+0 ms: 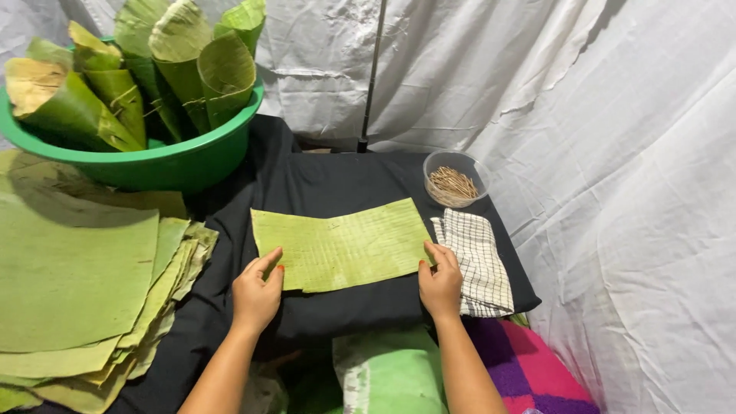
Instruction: Cleaning banana leaves with a cloth and rolling them into cones secured with toothpicks
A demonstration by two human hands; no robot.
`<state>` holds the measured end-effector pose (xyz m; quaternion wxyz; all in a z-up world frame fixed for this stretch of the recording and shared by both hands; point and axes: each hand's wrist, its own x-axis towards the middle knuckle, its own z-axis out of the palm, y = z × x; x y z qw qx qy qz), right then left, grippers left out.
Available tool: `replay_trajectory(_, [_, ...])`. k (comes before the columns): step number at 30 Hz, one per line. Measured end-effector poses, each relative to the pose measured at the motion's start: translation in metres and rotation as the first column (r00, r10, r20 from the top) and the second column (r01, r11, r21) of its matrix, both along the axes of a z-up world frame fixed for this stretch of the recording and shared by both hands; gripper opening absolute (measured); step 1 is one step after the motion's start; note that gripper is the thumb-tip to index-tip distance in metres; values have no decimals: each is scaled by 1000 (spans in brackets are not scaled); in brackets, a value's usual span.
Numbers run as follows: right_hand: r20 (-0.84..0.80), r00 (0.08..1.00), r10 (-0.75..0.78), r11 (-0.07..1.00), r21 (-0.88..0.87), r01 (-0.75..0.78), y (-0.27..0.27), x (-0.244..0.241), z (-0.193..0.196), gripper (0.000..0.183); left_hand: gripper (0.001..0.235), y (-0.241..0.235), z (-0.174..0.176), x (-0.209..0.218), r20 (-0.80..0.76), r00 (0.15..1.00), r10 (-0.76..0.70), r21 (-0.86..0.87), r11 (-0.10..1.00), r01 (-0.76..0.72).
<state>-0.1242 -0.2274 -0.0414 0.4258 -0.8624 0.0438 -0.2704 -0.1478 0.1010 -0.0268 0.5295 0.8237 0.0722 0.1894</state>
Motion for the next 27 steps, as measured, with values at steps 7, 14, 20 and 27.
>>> replay_trajectory(7, [-52,999,-11,998,62,14,3,-6,11,40,40,-4,6,-4,-88,996,3,34,999,0])
replay_trajectory(14, [-32,999,8,1000,31,-7,4,-8,20,38,48,0,44,11,-468,880,-83,-191,982,-9])
replay_trajectory(20, [-24,1000,14,997,72,-12,-3,-3,18,41,39,-10,64,42,-536,821,-198,-129,980,152])
replay_trajectory(27, [-68,998,-14,997,70,18,-6,-8,24,43,38,16,48,59,-568,744,-353,-185,935,302])
